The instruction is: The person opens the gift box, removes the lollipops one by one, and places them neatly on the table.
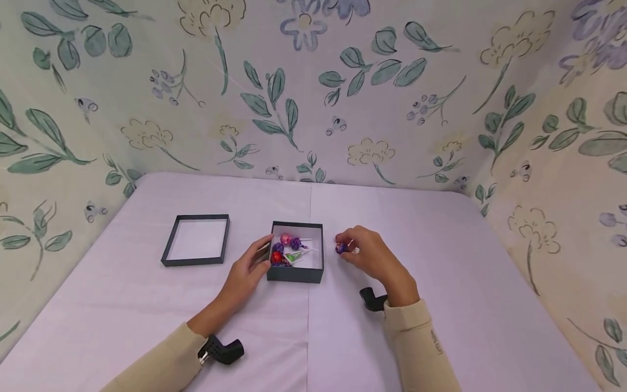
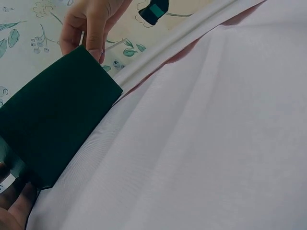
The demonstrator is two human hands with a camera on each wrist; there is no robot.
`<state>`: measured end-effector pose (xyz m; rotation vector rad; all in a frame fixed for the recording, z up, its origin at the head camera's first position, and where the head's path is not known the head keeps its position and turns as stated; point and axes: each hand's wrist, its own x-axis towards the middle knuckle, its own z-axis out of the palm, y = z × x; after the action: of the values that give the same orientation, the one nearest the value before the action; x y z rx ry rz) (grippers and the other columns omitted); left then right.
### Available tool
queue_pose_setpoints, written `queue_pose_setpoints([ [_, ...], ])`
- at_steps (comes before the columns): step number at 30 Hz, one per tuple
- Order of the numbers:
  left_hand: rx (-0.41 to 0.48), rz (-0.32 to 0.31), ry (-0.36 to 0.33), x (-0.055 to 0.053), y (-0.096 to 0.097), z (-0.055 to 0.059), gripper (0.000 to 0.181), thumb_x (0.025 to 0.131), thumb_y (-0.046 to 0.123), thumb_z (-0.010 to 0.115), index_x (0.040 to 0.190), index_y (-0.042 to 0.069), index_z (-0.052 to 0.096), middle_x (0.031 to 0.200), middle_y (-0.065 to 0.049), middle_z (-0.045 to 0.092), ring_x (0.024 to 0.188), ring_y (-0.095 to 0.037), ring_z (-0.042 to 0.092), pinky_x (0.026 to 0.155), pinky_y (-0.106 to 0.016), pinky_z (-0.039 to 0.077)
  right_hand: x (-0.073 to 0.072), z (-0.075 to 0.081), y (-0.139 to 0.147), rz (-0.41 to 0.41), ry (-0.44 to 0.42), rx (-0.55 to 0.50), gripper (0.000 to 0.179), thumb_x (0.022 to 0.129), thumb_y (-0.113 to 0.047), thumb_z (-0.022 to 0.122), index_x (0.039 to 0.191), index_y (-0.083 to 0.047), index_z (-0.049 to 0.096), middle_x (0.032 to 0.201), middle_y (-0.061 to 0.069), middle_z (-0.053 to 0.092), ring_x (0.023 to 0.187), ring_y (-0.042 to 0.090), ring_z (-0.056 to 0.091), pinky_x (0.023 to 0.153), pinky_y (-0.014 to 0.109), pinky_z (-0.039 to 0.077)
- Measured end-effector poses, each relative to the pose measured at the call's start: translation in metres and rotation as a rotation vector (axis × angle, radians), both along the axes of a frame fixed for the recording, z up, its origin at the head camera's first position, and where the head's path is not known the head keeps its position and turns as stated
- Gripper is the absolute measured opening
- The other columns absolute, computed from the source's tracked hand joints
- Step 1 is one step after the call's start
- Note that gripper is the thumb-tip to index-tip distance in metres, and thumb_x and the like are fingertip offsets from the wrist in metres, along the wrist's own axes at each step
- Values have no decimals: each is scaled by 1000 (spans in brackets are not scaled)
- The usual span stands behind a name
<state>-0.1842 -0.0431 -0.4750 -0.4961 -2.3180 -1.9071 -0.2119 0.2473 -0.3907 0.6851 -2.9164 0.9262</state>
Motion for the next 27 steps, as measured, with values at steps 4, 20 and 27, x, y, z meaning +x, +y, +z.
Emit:
queue_pose_setpoints([
  [4, -2, -7, 8, 1, 0, 0, 54, 96, 6, 53, 147, 19, 40, 149, -3, 41, 132, -26, 45, 104, -36, 43, -1, -3, 4, -21, -3, 35, 33, 79, 2, 76, 110, -6, 68, 103, 3, 66, 91, 20, 62, 86, 46, 55],
  [20, 22, -29, -32, 16, 3, 38, 52, 95, -2, 51, 145, 6, 41, 148, -15, 41, 132, -37, 43, 105, -45, 40, -4, -10, 6, -49, -56, 117, 29, 77, 1, 77, 102, -10, 69, 95, 0, 63, 92, 23, 57, 83, 45, 53],
  [27, 25, -34, -40, 16, 2, 38, 52, 95, -2, 51, 145, 5, 40, 148, -16, 40, 133, -37, 42, 106, -45, 40, -5, -12, 1, -75, -76, 185, 28, 77, 1, 77, 101, -12, 69, 90, 1, 59, 86, 21, 54, 76, 35, 51],
])
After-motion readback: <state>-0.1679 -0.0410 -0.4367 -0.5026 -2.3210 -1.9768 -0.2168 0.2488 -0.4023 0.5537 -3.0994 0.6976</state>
